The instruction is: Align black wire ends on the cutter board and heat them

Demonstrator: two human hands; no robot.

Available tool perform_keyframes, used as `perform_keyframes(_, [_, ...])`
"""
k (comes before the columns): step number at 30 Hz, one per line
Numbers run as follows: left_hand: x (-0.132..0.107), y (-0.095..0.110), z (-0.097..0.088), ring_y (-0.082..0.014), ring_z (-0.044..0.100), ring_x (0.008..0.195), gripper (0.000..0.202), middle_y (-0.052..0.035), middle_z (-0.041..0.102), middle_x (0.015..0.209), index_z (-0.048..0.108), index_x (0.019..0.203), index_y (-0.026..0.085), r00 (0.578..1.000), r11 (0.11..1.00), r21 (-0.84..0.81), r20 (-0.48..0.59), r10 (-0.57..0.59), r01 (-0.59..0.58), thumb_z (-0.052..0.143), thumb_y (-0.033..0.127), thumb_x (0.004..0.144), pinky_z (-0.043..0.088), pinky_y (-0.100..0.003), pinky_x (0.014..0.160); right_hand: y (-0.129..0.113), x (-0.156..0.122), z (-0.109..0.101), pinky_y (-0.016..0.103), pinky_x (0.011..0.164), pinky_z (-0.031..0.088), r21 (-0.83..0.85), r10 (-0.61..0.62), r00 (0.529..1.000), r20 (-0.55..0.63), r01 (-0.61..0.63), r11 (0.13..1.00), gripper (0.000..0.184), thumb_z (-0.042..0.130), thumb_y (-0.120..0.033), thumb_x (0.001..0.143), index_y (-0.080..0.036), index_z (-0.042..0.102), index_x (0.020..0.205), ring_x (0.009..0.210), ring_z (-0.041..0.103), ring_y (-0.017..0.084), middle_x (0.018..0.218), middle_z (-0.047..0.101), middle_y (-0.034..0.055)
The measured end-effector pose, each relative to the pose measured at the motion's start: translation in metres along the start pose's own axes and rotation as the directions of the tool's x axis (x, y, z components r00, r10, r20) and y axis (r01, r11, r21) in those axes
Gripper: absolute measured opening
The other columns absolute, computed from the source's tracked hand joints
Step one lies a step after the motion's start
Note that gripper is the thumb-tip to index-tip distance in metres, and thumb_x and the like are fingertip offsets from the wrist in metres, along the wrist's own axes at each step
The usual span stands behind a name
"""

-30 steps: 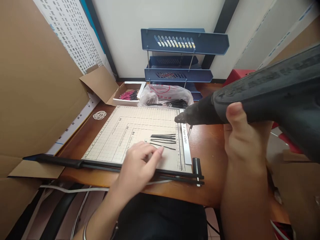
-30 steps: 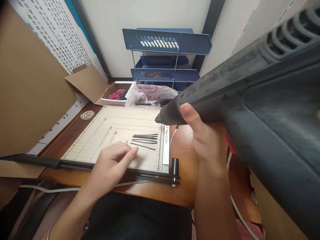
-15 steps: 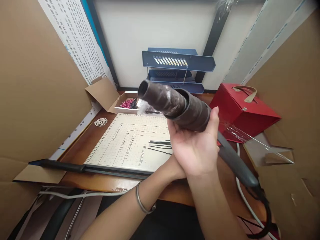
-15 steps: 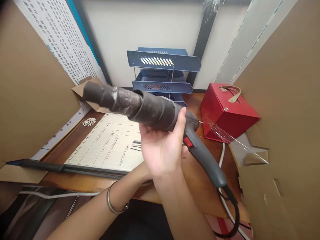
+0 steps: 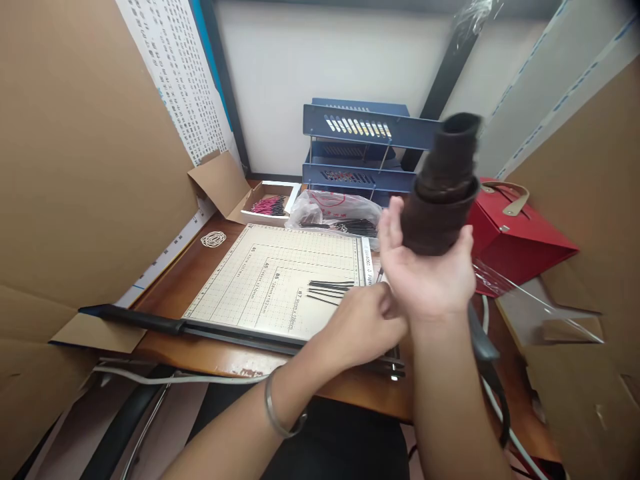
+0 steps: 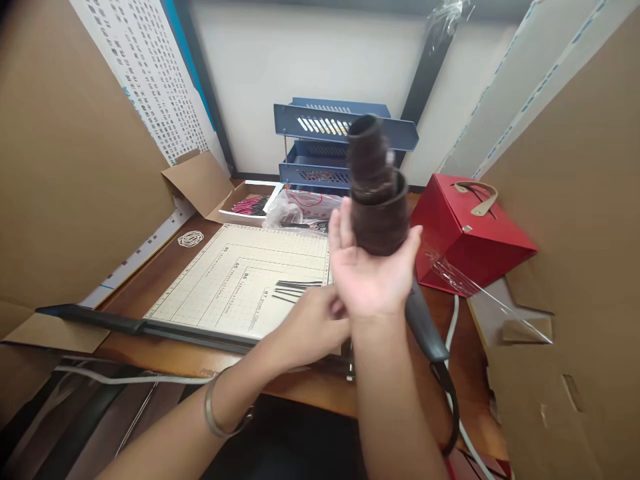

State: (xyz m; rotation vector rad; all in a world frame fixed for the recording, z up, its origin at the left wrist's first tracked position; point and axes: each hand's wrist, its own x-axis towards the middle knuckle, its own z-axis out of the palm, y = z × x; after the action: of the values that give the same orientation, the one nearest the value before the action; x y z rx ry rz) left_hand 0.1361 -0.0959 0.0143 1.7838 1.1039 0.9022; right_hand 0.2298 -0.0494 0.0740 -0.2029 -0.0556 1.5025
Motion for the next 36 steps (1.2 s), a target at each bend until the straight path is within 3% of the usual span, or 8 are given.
perform_keyframes(3, [-0.029, -0.021, -0.033, -0.0090, 0.020, 0.055, 0.064, 0.0066, 0.017, 0.056, 0.019, 0.058, 0.020, 0.989, 0.999, -0.011, -0.143, -0.048, 0.047, 0.068, 0.048, 0.088, 0.018, -0.027, 0.052, -0.022, 0.021, -0.006, 0.044, 0.078, 0.065, 0.086, -0.006, 1.000, 0.003, 0.005, 0.996, 0.069, 0.028, -0.071, 0.098, -0.023, 0.059, 0.136, 0.110, 0.072, 0.025, 0.115, 0.070, 0.0104])
perform_keyframes(7, [-0.048, -0.045, -0.072, -0.0082, 0.017, 0.053, 0.063, 0.0056, 0.017, 0.057, 0.017, 0.060, 0.021, 0.960, 0.992, 0.000, -0.251, -0.123, 0.127, 0.057, 0.055, 0.096, 0.015, -0.027, 0.049, -0.038, 0.049, -0.016, 0.040, 0.072, 0.063, 0.105, -0.081, 0.995, -0.060, 0.087, 0.991, 0.062, 0.019, -0.060, 0.103, -0.026, 0.060, 0.135, 0.103, 0.075, 0.023, 0.111, 0.072, 0.0070])
perform_keyframes(10, [-0.052, -0.060, -0.085, -0.0079, 0.023, 0.049, 0.063, 0.0056, 0.021, 0.052, 0.022, 0.058, 0.021, 0.945, 0.981, -0.020, -0.267, -0.190, 0.192, 0.054, 0.057, 0.097, 0.019, -0.026, 0.046, -0.040, 0.060, -0.019, 0.037, 0.070, 0.062, 0.095, -0.102, 0.982, -0.159, 0.118, 0.989, 0.064, 0.013, -0.055, 0.106, -0.024, 0.061, 0.135, 0.096, 0.076, 0.021, 0.104, 0.074, 0.0060])
perform_keyframes(14, [-0.053, -0.068, -0.085, -0.0079, 0.030, 0.044, 0.063, 0.0050, 0.032, 0.045, 0.030, 0.053, 0.021, 0.942, 0.979, -0.030, -0.267, -0.202, 0.201, 0.054, 0.058, 0.098, 0.025, -0.025, 0.045, -0.039, 0.064, -0.018, 0.036, 0.069, 0.062, 0.090, -0.107, 0.980, -0.169, 0.123, 0.988, 0.069, 0.010, -0.056, 0.106, -0.021, 0.060, 0.137, 0.095, 0.076, 0.021, 0.104, 0.075, 0.0078])
perform_keyframes(20, [-0.055, -0.062, -0.085, -0.0084, 0.040, 0.040, 0.064, 0.0026, 0.044, 0.040, 0.042, 0.048, 0.019, 0.951, 0.979, -0.049, -0.232, -0.206, 0.200, 0.052, 0.057, 0.099, 0.032, -0.024, 0.045, -0.038, 0.069, -0.022, 0.036, 0.069, 0.062, 0.084, -0.081, 0.980, -0.181, 0.097, 0.992, 0.073, 0.010, -0.060, 0.105, -0.017, 0.061, 0.135, 0.094, 0.076, 0.021, 0.103, 0.074, 0.0087])
perform_keyframes(25, [-0.055, -0.060, -0.087, -0.0091, 0.049, 0.039, 0.065, 0.0010, 0.051, 0.040, 0.056, 0.051, 0.017, 0.950, 0.972, -0.037, -0.203, -0.236, 0.234, 0.050, 0.061, 0.099, 0.038, -0.022, 0.046, -0.037, 0.074, -0.034, 0.035, 0.059, 0.057, 0.005, -0.057, 0.980, -0.193, 0.059, 0.998, 0.085, 0.009, -0.081, 0.093, -0.018, 0.058, 0.123, 0.092, 0.074, 0.023, 0.096, 0.072, 0.0072])
perform_keyframes(31, [-0.055, -0.060, -0.083, -0.0074, 0.046, 0.037, 0.060, 0.0017, 0.053, 0.040, 0.050, 0.050, 0.018, 0.948, 0.977, -0.030, -0.235, -0.214, 0.213, 0.058, 0.054, 0.097, 0.036, -0.020, 0.044, -0.044, 0.079, -0.049, 0.031, 0.055, 0.049, -0.035, -0.040, 0.989, -0.143, 0.035, 0.999, 0.078, 0.008, -0.084, 0.088, -0.021, 0.052, 0.100, 0.069, 0.066, 0.016, 0.079, 0.067, -0.0001])
perform_keyframes(36, [-0.055, -0.059, -0.084, -0.0074, 0.046, 0.038, 0.061, 0.0018, 0.055, 0.041, 0.040, 0.050, 0.020, 0.948, 0.973, -0.023, -0.222, -0.230, 0.231, 0.058, 0.056, 0.096, 0.035, -0.021, 0.045, -0.041, 0.067, -0.055, 0.030, 0.059, 0.047, -0.113, 0.016, 0.998, -0.063, -0.023, 0.993, 0.081, 0.005, -0.089, 0.084, -0.022, 0.050, 0.094, 0.062, 0.056, 0.014, 0.073, 0.060, -0.0003])
